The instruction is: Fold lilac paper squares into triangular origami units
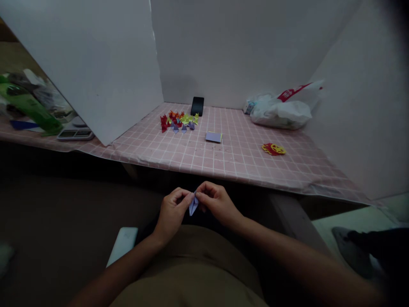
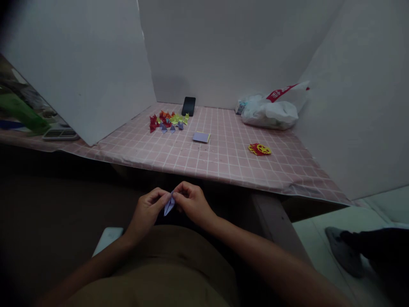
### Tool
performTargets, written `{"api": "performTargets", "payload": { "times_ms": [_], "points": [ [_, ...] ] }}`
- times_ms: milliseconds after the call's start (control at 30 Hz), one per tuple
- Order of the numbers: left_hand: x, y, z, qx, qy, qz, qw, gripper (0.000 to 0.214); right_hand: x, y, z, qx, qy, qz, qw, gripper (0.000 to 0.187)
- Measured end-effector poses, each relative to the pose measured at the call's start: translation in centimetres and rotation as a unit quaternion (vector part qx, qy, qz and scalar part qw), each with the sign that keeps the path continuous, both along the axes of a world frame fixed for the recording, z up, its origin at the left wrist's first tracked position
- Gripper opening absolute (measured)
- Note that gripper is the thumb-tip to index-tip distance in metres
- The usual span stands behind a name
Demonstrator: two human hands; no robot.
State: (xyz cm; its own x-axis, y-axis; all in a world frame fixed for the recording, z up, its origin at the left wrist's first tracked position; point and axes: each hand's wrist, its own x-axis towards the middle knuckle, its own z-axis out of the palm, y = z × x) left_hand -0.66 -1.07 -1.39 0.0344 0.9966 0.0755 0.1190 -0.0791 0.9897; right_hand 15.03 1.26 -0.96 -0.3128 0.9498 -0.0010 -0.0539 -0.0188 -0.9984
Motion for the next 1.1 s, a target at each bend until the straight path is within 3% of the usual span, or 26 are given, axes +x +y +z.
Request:
{"api": "performTargets", "payload": {
  "times_ms": [367, 1100],
  "points": [
    [0.04, -0.16, -0.26, -0.026, -0.026, -0.001, 0.999, 0.026, -0.12, -0.05, -0.09, 0.020, -0.015, -0.006, 1.000, 0.018],
    [-0.03, -0.01, -0.45, 0.062, 0.040, 0.007, 0.997, 0.019, -0.14, -0.12, -0.62, 0.030, -0.007, 0.006, 1.000, 0.017]
  ]
}}
